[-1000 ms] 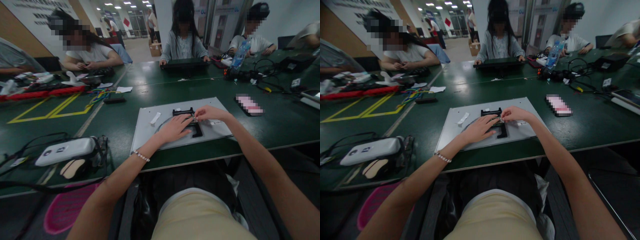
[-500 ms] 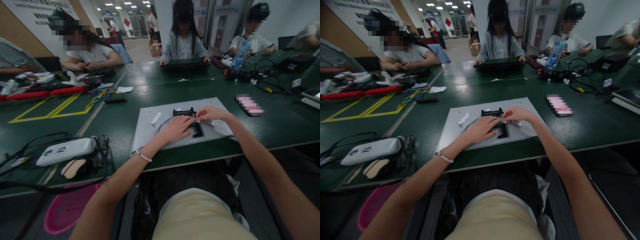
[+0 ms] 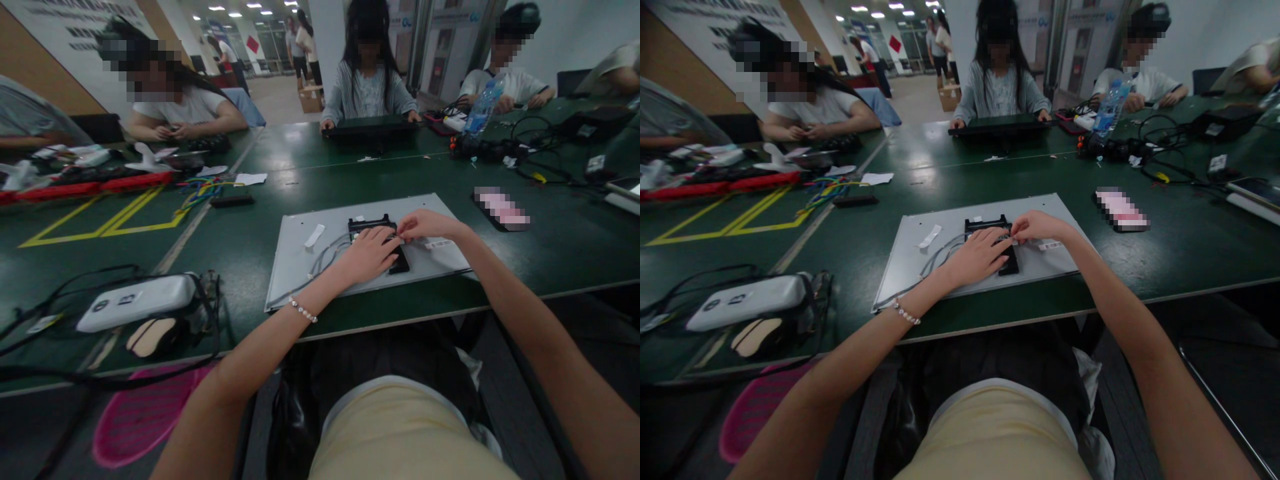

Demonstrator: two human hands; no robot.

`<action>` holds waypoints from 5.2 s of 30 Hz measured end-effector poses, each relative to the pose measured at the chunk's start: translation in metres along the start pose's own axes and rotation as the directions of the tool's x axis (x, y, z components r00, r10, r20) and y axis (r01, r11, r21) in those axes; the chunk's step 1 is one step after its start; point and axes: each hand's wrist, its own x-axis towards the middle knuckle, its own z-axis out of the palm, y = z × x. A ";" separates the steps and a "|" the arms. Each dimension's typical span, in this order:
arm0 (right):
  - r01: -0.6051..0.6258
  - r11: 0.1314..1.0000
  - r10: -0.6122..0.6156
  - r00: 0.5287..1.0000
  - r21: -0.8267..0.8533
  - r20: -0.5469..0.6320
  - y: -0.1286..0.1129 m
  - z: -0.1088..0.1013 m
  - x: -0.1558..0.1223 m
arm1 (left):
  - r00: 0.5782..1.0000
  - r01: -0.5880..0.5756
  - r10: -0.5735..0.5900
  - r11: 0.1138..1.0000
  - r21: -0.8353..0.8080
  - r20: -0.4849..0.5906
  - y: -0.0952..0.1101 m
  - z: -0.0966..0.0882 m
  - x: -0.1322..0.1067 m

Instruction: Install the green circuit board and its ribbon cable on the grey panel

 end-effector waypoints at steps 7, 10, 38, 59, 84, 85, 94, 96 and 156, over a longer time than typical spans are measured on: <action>-0.017 1.000 0.017 1.000 -0.018 -0.004 0.000 0.000 0.000 | 1.000 0.008 -0.008 1.000 0.020 0.011 0.003 -0.001 0.001; -0.001 0.998 0.000 1.000 -0.063 -0.019 -0.002 0.001 -0.002 | 1.000 0.014 -0.015 0.999 0.034 0.009 0.004 0.000 0.002; 0.373 0.838 -0.434 0.898 -0.398 -0.072 -0.043 0.035 0.078 | 1.000 0.018 -0.018 0.997 0.072 0.008 0.003 0.002 -0.002; 0.239 0.779 -0.422 0.884 -0.580 -0.203 -0.029 0.042 0.092 | 1.000 0.004 -0.005 0.996 0.085 0.019 0.003 0.004 -0.002; 0.107 0.796 -0.436 0.784 -0.595 -0.442 -0.012 0.025 0.085 | 0.998 0.057 -0.054 0.996 0.075 -0.042 0.005 -0.010 -0.005; 0.096 0.799 -0.432 0.778 -0.594 -0.456 -0.009 0.022 0.084 | 0.995 0.083 -0.078 0.994 0.076 -0.059 0.003 -0.013 -0.006; 0.146 0.777 -0.454 0.804 -0.612 -0.384 -0.003 0.021 0.079 | 0.889 0.456 -0.454 0.890 0.024 -0.063 -0.033 -0.006 -0.024; 0.181 0.772 -0.464 0.816 -0.610 -0.345 -0.007 0.024 0.076 | 0.871 0.491 -0.491 0.871 0.005 -0.004 -0.037 -0.001 -0.026; 0.212 0.717 -0.451 0.867 -0.664 -0.210 -0.019 0.038 0.070 | 0.936 0.349 -0.348 0.937 -0.005 0.059 -0.040 0.006 -0.026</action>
